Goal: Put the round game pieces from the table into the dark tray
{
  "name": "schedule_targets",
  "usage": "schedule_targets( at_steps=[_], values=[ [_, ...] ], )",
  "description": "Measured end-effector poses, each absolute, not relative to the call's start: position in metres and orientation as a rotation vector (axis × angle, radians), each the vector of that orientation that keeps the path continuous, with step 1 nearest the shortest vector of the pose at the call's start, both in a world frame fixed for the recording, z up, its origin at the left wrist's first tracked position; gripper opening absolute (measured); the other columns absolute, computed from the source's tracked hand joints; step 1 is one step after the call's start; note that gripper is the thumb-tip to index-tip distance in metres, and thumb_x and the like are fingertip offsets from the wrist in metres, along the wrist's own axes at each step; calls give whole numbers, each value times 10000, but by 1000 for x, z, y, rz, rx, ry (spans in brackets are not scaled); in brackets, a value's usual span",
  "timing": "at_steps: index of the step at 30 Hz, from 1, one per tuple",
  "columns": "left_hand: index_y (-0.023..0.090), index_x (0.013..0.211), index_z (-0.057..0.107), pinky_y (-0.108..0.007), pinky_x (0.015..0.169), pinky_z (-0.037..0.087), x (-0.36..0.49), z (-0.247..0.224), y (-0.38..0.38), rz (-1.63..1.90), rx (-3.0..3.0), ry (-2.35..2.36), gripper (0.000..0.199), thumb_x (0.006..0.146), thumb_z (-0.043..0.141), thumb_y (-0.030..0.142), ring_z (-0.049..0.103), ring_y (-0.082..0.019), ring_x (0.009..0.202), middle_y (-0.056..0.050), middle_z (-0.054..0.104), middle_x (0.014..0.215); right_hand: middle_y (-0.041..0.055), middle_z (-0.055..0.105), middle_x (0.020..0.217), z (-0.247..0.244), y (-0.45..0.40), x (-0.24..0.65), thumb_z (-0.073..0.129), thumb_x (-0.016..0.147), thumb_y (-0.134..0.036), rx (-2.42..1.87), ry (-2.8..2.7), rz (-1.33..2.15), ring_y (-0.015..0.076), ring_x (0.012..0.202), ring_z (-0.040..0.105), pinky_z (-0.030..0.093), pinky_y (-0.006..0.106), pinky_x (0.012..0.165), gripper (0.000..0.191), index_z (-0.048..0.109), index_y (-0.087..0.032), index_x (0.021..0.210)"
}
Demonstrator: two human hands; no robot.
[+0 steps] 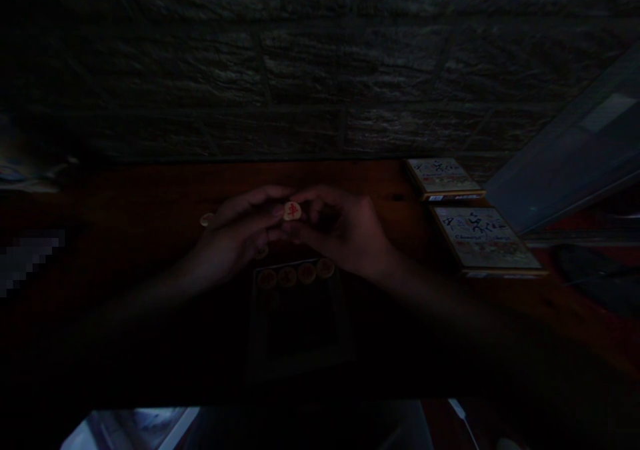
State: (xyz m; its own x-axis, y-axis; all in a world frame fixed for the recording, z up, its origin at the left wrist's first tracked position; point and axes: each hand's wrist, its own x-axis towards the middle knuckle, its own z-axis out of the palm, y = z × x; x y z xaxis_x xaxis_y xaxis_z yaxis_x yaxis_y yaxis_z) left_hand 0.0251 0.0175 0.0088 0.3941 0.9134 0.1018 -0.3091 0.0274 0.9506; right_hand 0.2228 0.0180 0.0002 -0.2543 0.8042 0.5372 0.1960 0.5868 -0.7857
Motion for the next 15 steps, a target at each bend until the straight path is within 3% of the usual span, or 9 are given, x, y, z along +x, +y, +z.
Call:
schedule_targets(
  at_steps=[10, 15],
  values=[
    [194, 1092, 793, -290, 794, 636, 23, 6, 19, 1100, 1175, 653, 177, 927, 765, 251, 741, -180, 928, -54, 773, 1059, -44, 626, 708, 3, 15, 222, 845, 876, -303, -836, -1809, 703, 108, 615, 574, 450, 234, 561, 239, 789, -197, 1083],
    [208, 1127, 781, -312, 815, 613, 21, 5, 19, 1107, 1248, 713, 241, 915, 784, 322, 748, -218, 973, -59, 784, 1082, -52, 614, 689, 4, 13, 223, 848, 851, -271, -853, -1836, 687, 102, 592, 554, 421, 234, 537, 206, 787, -210, 1038]
  ],
)
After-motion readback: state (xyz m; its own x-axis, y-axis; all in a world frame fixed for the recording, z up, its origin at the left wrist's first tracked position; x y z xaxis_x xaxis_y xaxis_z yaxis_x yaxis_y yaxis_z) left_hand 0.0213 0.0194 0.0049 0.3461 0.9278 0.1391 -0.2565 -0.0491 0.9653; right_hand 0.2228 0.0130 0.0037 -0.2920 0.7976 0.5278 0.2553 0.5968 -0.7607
